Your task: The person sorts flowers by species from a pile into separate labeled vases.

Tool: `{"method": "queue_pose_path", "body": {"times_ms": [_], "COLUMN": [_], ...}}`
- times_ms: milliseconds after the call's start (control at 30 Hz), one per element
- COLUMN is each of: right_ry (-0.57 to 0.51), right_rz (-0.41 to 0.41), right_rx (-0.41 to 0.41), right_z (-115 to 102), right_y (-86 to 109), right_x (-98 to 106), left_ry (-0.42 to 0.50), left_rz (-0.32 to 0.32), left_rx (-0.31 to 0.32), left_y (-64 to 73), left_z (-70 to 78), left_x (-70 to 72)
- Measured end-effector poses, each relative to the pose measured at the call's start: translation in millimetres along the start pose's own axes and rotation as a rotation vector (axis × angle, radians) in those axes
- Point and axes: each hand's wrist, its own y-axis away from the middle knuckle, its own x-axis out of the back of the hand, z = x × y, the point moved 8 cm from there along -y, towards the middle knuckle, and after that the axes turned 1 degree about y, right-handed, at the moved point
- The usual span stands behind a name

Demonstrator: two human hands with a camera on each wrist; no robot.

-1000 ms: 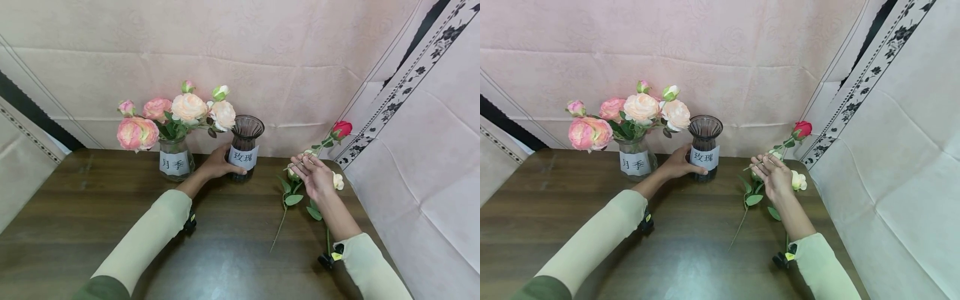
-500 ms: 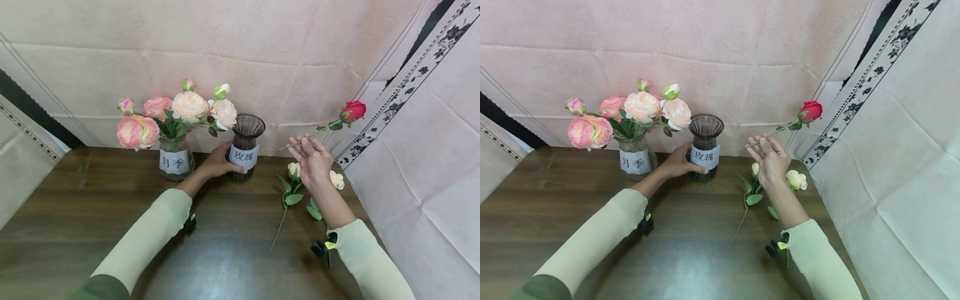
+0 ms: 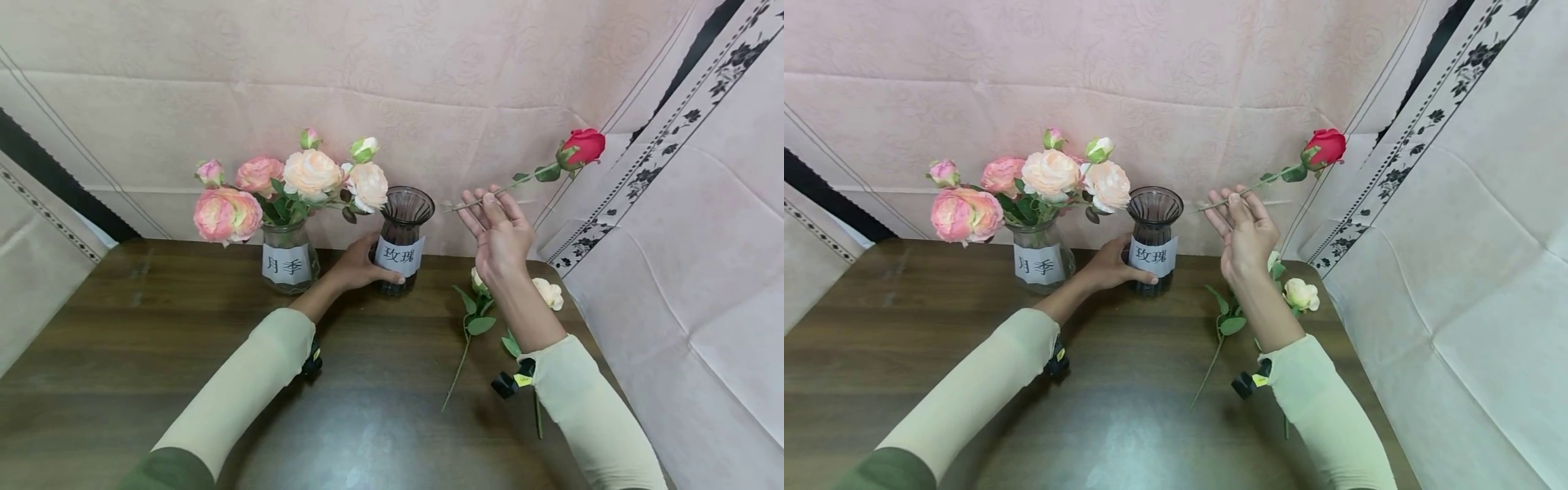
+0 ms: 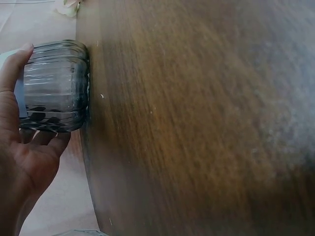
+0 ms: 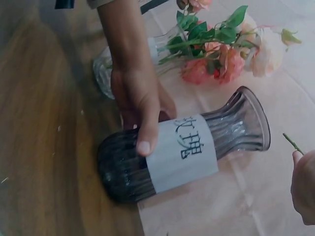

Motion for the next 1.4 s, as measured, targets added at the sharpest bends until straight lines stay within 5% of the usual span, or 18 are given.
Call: {"method": "queue_pose_path", "body": {"times_ms": [200, 567, 967, 1167, 1400], "right_ry": [0.048, 0.329, 0.581, 0.897, 1.197], "right_rz": [-0.014, 0.007, 0.001, -0.052, -0.143], "right_rx": [0.030, 0.199, 0.218, 0.149, 0.199], "right_z": [7, 25, 44, 50, 49], "right_y": [1.7, 5.6, 9.1, 12.8, 20.0], "right_x": [-15, -22, -37, -41, -38], "left_ry": [-0.002, -0.024, -0.020, -0.025, -0.041], "left_rz": [0.004, 0.028, 0.039, 0.042, 0.035], "left_rx": [0.001, 0.011, 0.043, 0.045, 0.023], "left_y": [0.7, -0.8, 2.1, 0.6, -1.8], "left_z": [-1.1, -6.2, -7.1, -8.3, -7.5], "left_x": [0.7, -0.3, 2.9, 2.4, 1.5]}}
